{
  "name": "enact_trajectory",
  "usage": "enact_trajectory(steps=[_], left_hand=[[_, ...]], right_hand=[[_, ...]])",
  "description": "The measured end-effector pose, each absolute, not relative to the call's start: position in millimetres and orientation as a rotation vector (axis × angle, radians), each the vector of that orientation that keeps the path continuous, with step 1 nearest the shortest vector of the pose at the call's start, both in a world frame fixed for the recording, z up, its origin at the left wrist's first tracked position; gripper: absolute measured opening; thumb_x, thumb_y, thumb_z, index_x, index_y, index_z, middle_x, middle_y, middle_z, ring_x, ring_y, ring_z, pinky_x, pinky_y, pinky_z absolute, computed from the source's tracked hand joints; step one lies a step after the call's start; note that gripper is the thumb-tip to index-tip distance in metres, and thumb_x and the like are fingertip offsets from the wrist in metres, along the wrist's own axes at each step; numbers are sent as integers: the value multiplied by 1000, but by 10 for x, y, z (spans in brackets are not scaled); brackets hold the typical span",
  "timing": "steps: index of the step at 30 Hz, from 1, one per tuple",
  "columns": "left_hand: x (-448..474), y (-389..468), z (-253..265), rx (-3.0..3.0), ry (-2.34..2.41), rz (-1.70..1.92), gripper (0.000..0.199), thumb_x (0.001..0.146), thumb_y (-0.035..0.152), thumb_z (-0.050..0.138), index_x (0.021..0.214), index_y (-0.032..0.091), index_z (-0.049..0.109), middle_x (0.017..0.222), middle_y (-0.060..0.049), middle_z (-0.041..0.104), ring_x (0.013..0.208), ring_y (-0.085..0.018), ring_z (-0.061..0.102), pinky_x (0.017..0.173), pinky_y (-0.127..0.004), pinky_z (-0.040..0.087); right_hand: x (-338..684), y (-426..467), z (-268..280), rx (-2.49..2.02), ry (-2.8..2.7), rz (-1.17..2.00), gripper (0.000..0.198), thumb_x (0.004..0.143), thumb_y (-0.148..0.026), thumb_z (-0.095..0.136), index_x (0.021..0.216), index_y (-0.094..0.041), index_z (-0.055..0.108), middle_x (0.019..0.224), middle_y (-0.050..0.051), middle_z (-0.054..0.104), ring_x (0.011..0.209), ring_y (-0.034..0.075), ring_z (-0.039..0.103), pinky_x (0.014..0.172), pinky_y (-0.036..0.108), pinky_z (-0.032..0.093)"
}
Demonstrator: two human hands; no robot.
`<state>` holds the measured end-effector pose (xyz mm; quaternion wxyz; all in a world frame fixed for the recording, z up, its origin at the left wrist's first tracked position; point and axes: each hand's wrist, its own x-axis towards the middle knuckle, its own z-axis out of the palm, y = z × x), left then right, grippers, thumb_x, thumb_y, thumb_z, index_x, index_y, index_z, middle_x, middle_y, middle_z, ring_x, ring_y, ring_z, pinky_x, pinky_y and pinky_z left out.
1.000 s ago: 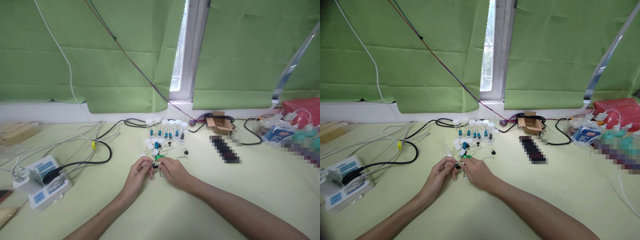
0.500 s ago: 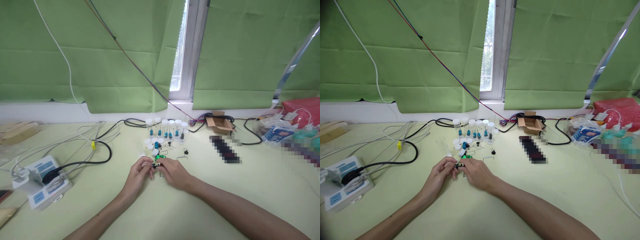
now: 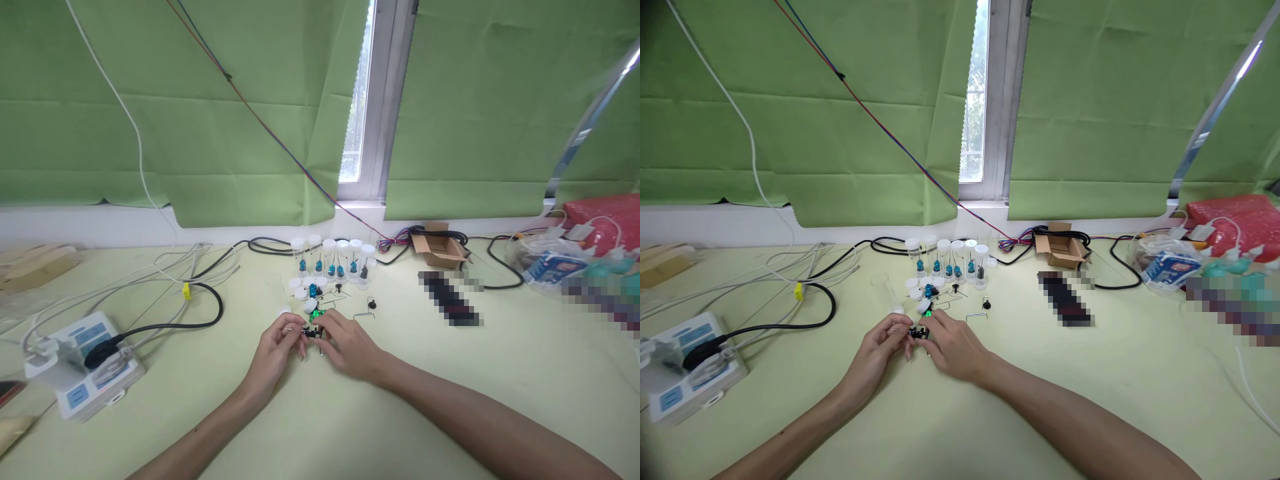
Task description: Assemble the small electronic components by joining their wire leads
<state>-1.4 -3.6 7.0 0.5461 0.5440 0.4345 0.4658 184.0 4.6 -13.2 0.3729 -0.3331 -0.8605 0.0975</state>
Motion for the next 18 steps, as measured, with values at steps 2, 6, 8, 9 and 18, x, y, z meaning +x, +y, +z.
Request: enact_trajectory(steps=[2,6,8,9,18], left_hand=[[-11,-35,73,1292,1037,1102,18,86,38,60,91,21,58,64,1,61,60,-15,55,64,-27,44],[-8,-42,87,1286,1049,1105,18,85,38,61,90,20,58,66,0,62,59,-15,56,63,-27,44],[-8,-44,93,1283,1047,1108,19,85,38,61,90,20,58,66,0,62,59,-15,56,63,-27,44],[-9,-44,95,1284,1044,1109,19,85,38,61,90,20,59,65,0,62,59,-15,56,63,-28,44],[-14,-35,71,1286,1030,1100,19,87,39,59,92,21,57,65,1,60,59,-15,55,64,-28,45]], right_hand=[[1834,58,-139,-825,-2201,232,22,98,-21,45,119,-18,51,103,11,64,88,21,63,71,31,52],[1824,59,-132,-827,-2197,227,21,101,-20,38,117,-18,52,101,10,68,92,21,63,76,33,52],[1827,50,-124,-850,-2189,240,21,101,-22,40,117,-18,52,99,10,67,90,21,63,74,32,52],[1830,44,-120,-856,-2184,247,21,100,-23,41,118,-18,52,100,10,66,89,21,63,73,32,52],[1830,58,-149,-808,-2191,234,22,98,-20,45,119,-18,51,104,11,65,91,21,63,71,32,52]])
